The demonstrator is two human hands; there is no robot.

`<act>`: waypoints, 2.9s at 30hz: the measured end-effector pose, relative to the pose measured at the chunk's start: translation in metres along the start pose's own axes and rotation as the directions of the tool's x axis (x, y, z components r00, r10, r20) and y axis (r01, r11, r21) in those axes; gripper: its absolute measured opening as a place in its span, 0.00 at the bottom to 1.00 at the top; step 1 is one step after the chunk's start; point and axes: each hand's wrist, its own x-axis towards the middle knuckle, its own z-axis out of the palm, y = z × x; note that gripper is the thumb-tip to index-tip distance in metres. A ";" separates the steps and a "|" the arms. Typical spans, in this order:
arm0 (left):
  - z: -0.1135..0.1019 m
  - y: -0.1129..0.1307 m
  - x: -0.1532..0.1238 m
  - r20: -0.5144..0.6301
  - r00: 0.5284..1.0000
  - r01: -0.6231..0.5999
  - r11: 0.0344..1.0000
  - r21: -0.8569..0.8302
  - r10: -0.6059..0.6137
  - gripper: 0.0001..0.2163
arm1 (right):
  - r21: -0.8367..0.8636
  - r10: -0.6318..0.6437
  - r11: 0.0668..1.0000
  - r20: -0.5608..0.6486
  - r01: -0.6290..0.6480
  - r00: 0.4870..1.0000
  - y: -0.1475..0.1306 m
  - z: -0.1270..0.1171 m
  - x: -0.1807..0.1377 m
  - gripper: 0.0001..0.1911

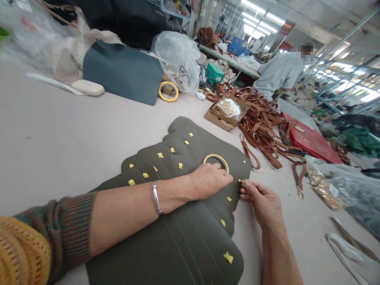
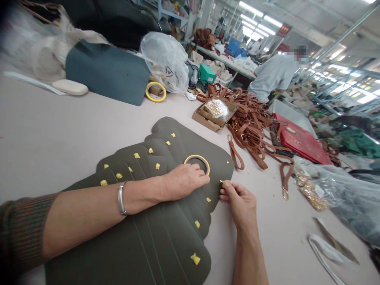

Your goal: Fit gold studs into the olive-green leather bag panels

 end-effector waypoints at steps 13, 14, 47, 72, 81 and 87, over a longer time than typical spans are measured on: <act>0.002 0.001 0.001 0.046 0.999 0.003 1.000 -0.015 -0.002 0.05 | -0.685 -0.284 0.693 0.028 0.225 0.959 -0.008 0.019 -0.003 0.16; 0.001 0.001 0.001 0.055 0.998 0.005 1.000 -0.016 -0.004 0.05 | -0.700 -0.301 0.676 0.020 0.228 0.953 -0.008 0.019 -0.003 0.17; -0.010 -0.013 0.002 -0.102 0.988 -0.127 0.984 -0.125 0.115 0.08 | -0.671 -0.074 0.664 0.381 0.330 0.922 -0.010 0.010 -0.015 0.13; -0.006 -0.009 0.002 -0.091 0.996 -0.009 0.989 -0.149 -0.005 0.05 | -0.646 -0.738 0.415 0.172 0.640 0.653 -0.013 0.037 -0.036 0.11; -0.012 0.003 -0.002 -0.206 0.979 -0.017 0.993 -0.113 -0.007 0.08 | 0.007 -0.175 0.984 -0.095 0.176 0.980 -0.009 0.027 -0.013 0.14; -0.001 0.000 -0.001 0.001 1.000 -0.020 1.000 -0.008 0.020 0.06 | -0.148 -0.066 0.987 -0.033 0.060 0.997 0.004 -0.006 0.003 0.23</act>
